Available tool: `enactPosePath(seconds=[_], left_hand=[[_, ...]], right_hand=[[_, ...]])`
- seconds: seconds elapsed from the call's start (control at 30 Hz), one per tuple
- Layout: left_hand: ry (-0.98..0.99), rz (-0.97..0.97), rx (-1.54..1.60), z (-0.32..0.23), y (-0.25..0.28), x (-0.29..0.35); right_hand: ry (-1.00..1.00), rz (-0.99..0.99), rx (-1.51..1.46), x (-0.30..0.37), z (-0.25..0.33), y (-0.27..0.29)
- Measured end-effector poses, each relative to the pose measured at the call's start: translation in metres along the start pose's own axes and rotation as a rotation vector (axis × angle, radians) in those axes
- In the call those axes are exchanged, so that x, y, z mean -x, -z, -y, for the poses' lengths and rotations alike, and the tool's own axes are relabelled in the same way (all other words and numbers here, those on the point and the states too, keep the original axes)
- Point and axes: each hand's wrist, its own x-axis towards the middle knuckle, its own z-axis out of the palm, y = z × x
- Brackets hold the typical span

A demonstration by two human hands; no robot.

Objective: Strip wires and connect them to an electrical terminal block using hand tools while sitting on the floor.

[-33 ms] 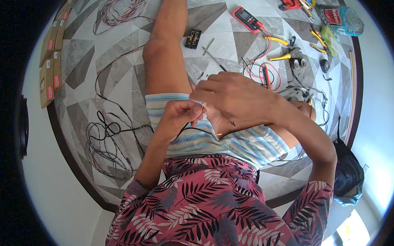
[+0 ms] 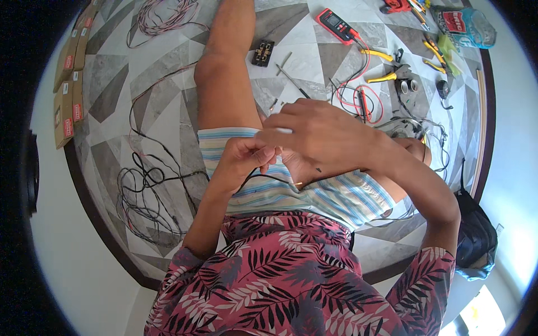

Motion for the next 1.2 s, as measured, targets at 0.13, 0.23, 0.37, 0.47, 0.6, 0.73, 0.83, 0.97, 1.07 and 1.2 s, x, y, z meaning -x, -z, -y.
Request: enactPosePath(seconds=[0.13,0.23,0.37,0.47,0.6,0.73,0.83,0.97,1.07,1.2], left_hand=[[0.045,0.056,-0.165,-0.002,0.007,0.005],[0.133,0.077,-0.276,-0.006,0.003,0.019],[0.106,0.042,-0.468,-0.015,-0.015,0.030],[0.090,0.060,-0.511,-0.022,-0.020,0.037],[0.045,-0.143,-0.140,-0.006,-0.010,0.032],[0.075,-0.166,-0.131,-0.004,-0.010,0.027],[0.051,-0.222,-0.069,-0.001,-0.012,0.023],[0.066,-0.221,-0.085,0.000,-0.011,0.017],[0.024,-0.253,-0.106,-0.003,-0.017,0.023],[0.025,-0.279,-0.135,0.001,-0.009,0.029]], right_hand=[[0.205,-0.028,0.155,0.008,-0.001,-0.008],[0.268,-0.061,0.244,0.013,0.005,-0.016],[-0.161,0.134,-0.091,0.029,0.034,-0.025],[-0.169,0.114,-0.454,0.056,0.014,-0.064],[-0.704,-0.285,-1.006,0.061,0.034,-0.059],[-0.353,-0.557,-0.260,0.051,0.044,-0.072],[-0.210,-0.632,-0.055,0.049,0.034,-0.085],[-0.220,-0.624,0.043,0.048,0.032,-0.088],[-0.228,-0.692,0.001,0.041,0.034,-0.089],[-0.323,-0.735,-0.322,0.039,0.030,-0.090]])
